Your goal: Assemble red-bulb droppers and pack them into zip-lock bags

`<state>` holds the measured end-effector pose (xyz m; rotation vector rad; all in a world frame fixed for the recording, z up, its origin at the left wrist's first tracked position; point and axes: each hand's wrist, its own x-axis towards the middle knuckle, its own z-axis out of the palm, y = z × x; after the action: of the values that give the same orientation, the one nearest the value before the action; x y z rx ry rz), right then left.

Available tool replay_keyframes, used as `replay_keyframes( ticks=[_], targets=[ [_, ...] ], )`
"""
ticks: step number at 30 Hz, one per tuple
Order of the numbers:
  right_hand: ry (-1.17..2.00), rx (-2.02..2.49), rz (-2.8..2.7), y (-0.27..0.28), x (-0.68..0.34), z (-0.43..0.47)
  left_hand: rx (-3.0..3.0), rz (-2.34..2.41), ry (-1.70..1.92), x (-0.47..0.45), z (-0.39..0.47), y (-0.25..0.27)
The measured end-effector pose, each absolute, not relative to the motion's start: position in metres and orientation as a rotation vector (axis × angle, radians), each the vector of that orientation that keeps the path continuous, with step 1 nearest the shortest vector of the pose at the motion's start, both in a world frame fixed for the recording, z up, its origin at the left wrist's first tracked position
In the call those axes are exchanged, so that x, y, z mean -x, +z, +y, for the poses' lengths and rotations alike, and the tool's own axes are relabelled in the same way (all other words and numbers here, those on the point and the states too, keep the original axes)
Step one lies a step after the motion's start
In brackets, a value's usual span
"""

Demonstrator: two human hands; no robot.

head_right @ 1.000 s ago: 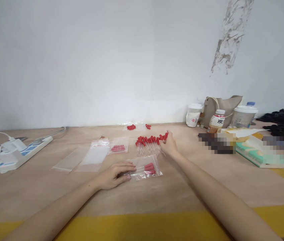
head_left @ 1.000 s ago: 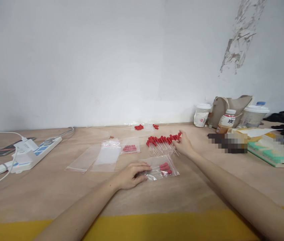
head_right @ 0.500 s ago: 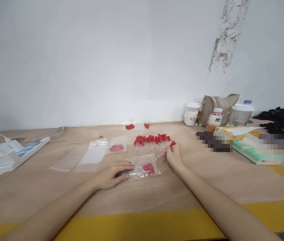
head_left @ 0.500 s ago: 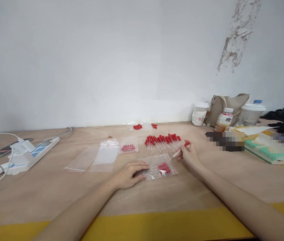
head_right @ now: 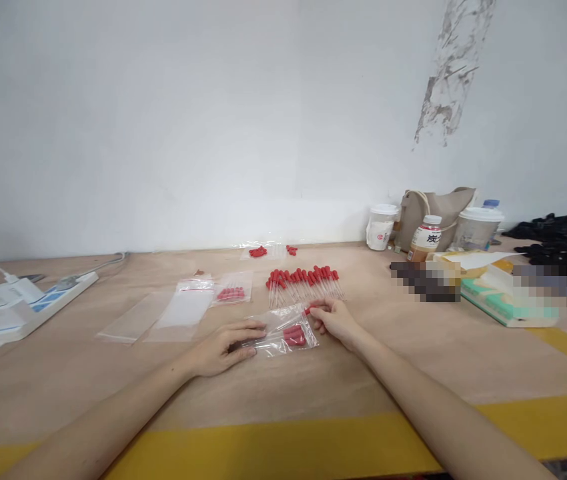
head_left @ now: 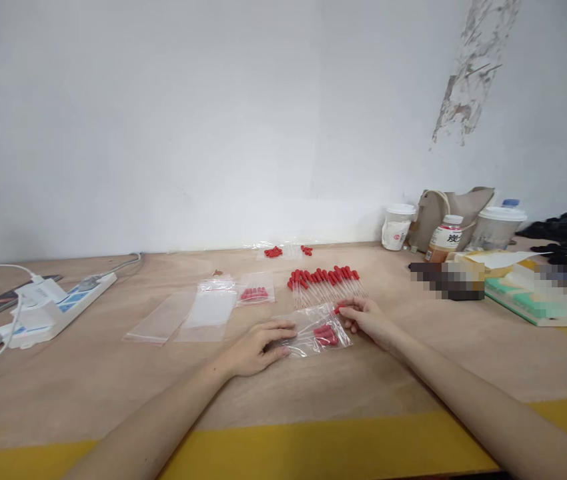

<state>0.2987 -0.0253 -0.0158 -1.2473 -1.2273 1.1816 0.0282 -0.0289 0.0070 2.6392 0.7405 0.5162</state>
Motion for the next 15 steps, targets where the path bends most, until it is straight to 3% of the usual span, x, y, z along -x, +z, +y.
replay_keyframes(
  ticks=[7, 15],
  targets=[
    [1.213, 1.203, -1.465, -0.020, -0.299, -0.025, -2.653, 0.760, 0.486, -0.028, -0.029, 0.007],
    [0.958, 1.141, -1.673, -0.020, -0.286, -0.022, -2.670, 0.748, 0.476, -0.028, -0.030, 0.008]
  ],
)
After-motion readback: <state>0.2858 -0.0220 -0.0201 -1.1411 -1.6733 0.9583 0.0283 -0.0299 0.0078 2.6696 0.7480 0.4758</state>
